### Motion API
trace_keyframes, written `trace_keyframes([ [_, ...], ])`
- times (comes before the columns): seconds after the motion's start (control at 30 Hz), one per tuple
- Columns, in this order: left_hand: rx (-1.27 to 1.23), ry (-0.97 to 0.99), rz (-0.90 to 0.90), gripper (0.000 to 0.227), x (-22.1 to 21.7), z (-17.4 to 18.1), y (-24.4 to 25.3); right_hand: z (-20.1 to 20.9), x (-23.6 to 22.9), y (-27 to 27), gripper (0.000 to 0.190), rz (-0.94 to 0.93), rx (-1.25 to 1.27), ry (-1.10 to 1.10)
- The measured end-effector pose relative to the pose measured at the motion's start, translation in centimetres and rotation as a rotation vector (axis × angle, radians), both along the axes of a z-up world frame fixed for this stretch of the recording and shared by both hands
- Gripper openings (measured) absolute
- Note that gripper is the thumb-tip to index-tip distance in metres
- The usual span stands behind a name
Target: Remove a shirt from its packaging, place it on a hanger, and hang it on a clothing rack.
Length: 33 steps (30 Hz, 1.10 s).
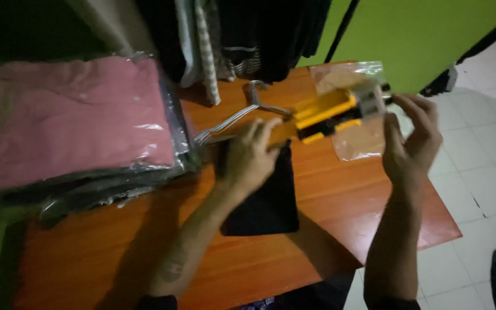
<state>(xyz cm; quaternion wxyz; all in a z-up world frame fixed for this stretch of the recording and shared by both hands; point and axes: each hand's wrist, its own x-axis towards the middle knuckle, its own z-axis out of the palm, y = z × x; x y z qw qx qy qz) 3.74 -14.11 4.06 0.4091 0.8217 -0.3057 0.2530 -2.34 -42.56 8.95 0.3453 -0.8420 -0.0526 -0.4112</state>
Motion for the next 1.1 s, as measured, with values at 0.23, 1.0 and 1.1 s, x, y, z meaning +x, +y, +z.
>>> trace_keyframes([
  [0.23,0.127,-0.046,0.156,0.047,1.4,4.3,8.3,1.4,2.7,4.1,0.025,0.184,0.267,0.295],
  [1.0,0.314,-0.025,0.12,0.046,0.8,8.4,15.7,-1.9,6.4,7.6,0.04,0.905,0.555,0.614],
  [1.1,0.32,-0.011,0.131,0.045,0.6,8.8,16.6,-2.0,6.3,8.4,0.038,0.834,0.539,0.639],
])
